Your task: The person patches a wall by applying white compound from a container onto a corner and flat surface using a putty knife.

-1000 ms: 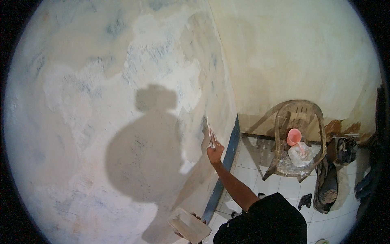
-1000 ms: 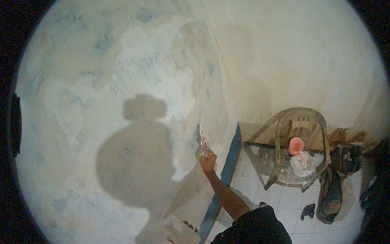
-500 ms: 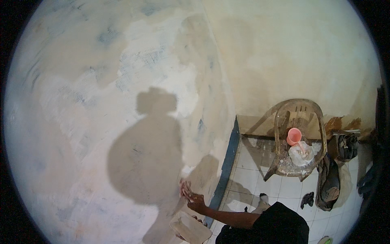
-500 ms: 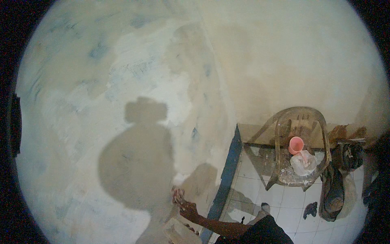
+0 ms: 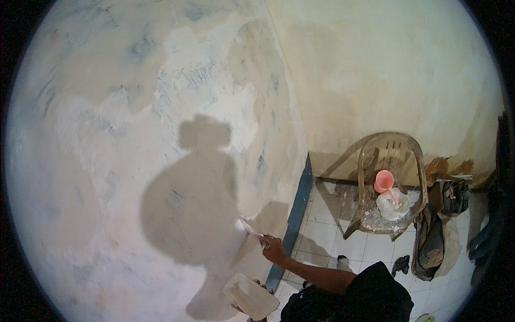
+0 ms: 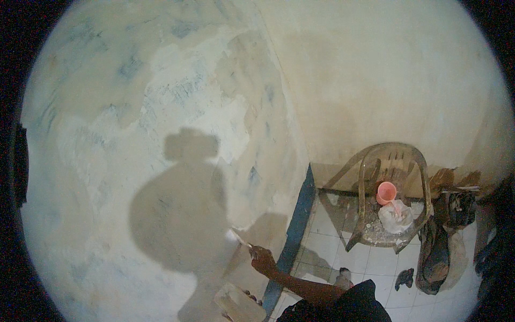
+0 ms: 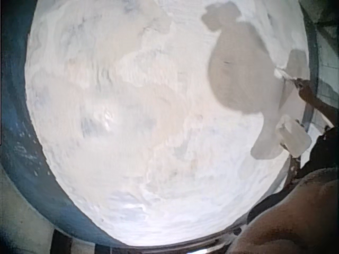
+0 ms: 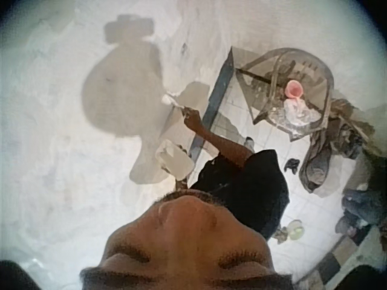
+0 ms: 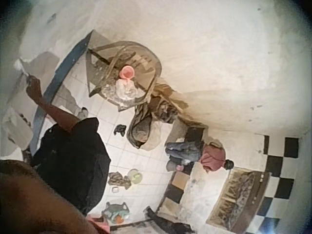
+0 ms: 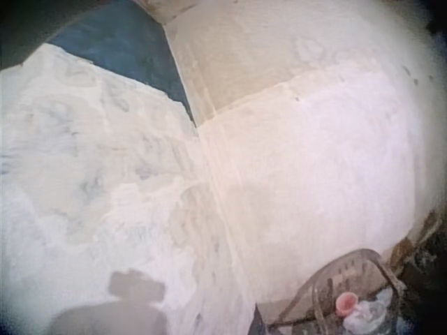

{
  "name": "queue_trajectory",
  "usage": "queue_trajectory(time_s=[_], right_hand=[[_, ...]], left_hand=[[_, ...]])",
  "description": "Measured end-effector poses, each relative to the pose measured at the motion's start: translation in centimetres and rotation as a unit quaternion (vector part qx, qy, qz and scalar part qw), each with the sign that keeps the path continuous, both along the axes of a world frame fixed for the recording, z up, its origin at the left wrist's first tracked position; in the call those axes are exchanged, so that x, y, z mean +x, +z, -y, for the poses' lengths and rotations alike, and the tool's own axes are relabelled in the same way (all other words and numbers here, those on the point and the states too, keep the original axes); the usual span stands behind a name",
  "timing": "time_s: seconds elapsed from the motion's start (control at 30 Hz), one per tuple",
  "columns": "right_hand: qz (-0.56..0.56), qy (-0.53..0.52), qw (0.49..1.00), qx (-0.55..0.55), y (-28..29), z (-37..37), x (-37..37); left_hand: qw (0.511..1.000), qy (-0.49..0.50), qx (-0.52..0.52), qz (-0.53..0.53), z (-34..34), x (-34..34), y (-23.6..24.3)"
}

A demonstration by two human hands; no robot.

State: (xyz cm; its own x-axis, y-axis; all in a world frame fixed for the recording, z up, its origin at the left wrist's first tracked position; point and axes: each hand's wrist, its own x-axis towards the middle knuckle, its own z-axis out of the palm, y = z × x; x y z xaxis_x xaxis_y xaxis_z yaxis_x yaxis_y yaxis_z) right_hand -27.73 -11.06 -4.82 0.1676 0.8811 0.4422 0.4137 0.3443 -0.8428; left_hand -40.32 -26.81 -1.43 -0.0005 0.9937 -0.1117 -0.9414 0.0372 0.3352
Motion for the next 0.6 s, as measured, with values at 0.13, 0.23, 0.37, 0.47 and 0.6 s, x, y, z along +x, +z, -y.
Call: queue_trajectory(time_s=[0.13,0.23,0.37,0.47,0.6], right_hand=[[-0.013,0.026,1.0,0.007,-0.5,-2.5,3.5],[-0.111,-0.059,0.991,0.042,-0.6,-6.2,7.0],[-0.188,-0.162,0.961,0.119,1.4,-12.9,11.6],[-0.17,-0.161,0.969,0.084,3.5,-17.5,13.0],[-0.118,-0.158,0.976,0.09,4.0,-20.9,12.0]], left_hand=[[1.0,0.015,0.002,0.0,0.3,0.6,-0.2],[1.0,0.031,0.004,-0.005,0.7,1.2,-0.2],[0.998,0.057,-0.005,0.0,1.3,2.2,-0.3],[0.997,0.079,-0.012,-0.008,2.2,3.2,-0.6],[0.992,0.117,-0.044,-0.009,3.0,4.4,-1.1]])
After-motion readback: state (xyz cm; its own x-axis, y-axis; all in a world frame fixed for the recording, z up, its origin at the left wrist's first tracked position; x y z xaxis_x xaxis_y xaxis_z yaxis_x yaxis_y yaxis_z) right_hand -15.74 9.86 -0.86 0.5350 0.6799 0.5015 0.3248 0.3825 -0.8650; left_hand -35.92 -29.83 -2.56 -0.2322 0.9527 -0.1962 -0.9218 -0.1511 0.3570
